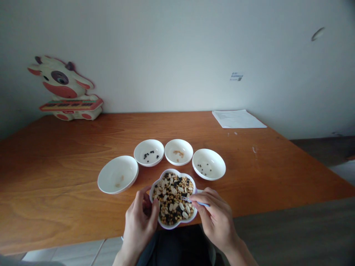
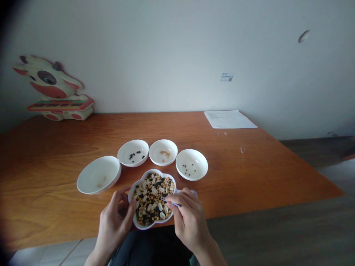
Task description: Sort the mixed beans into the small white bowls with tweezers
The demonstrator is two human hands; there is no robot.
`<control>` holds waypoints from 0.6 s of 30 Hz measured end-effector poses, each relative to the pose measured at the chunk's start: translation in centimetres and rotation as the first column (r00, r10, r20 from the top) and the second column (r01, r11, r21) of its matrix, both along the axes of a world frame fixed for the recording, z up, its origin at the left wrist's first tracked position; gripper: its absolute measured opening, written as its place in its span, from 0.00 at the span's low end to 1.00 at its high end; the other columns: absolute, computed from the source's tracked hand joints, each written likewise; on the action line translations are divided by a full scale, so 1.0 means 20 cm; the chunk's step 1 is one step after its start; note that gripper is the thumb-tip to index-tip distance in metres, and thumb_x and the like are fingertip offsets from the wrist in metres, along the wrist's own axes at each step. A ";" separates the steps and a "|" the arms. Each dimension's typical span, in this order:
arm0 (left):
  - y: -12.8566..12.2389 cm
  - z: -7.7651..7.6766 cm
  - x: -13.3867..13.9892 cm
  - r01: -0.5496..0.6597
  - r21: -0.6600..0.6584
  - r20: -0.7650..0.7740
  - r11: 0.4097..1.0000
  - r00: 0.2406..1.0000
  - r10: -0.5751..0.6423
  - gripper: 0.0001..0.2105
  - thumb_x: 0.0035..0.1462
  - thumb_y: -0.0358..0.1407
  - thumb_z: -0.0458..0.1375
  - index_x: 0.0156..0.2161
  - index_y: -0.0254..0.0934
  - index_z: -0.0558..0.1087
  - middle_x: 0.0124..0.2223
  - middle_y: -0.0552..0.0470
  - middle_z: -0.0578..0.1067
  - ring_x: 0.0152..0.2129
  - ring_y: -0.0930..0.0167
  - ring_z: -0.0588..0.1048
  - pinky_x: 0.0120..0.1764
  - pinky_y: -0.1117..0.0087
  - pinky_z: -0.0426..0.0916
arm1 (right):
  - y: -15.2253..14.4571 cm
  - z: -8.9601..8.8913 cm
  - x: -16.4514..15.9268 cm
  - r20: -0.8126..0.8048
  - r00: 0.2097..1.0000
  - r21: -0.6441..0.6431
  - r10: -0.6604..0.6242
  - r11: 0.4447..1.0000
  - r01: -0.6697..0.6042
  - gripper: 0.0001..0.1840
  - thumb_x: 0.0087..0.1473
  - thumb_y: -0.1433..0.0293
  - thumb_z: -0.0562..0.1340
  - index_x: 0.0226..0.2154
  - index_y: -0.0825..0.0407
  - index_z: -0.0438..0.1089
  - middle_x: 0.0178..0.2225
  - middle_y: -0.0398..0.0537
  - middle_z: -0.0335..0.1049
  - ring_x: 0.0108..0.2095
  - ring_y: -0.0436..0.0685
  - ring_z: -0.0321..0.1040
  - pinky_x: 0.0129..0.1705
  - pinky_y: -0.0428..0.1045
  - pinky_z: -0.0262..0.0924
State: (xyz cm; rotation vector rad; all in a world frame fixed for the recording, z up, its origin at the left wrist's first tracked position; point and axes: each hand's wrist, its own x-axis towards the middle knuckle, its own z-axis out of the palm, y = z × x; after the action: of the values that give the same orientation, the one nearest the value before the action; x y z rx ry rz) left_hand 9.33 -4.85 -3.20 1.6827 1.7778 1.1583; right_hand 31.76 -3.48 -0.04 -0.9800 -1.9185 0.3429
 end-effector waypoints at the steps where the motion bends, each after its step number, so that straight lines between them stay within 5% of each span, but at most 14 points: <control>1: 0.00 0.00 0.00 0.001 0.002 -0.001 1.000 1.000 -0.001 0.14 0.59 0.43 0.55 0.48 0.41 0.65 0.27 0.60 0.70 0.18 0.76 0.71 0.23 0.76 0.67 | 0.00 0.00 0.00 0.013 1.000 -0.006 -0.001 1.000 0.001 0.12 0.60 0.80 0.58 0.42 0.51 0.70 0.33 0.47 0.77 0.33 0.57 0.69 0.37 0.53 0.63; 18: 0.00 -0.01 -0.01 0.003 -0.009 -0.009 1.000 1.000 -0.003 0.14 0.59 0.43 0.55 0.48 0.41 0.65 0.27 0.60 0.70 0.19 0.76 0.72 0.24 0.77 0.67 | 0.01 -0.02 -0.01 0.037 0.999 -0.040 0.007 0.999 -0.006 0.10 0.60 0.79 0.58 0.41 0.51 0.70 0.33 0.46 0.76 0.33 0.57 0.67 0.36 0.52 0.60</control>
State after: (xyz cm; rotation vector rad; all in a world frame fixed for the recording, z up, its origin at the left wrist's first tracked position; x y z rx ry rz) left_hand 9.21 -4.84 -3.34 1.6877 1.7833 1.1416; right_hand 31.48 -3.38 -0.41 -1.0129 -1.9553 0.3709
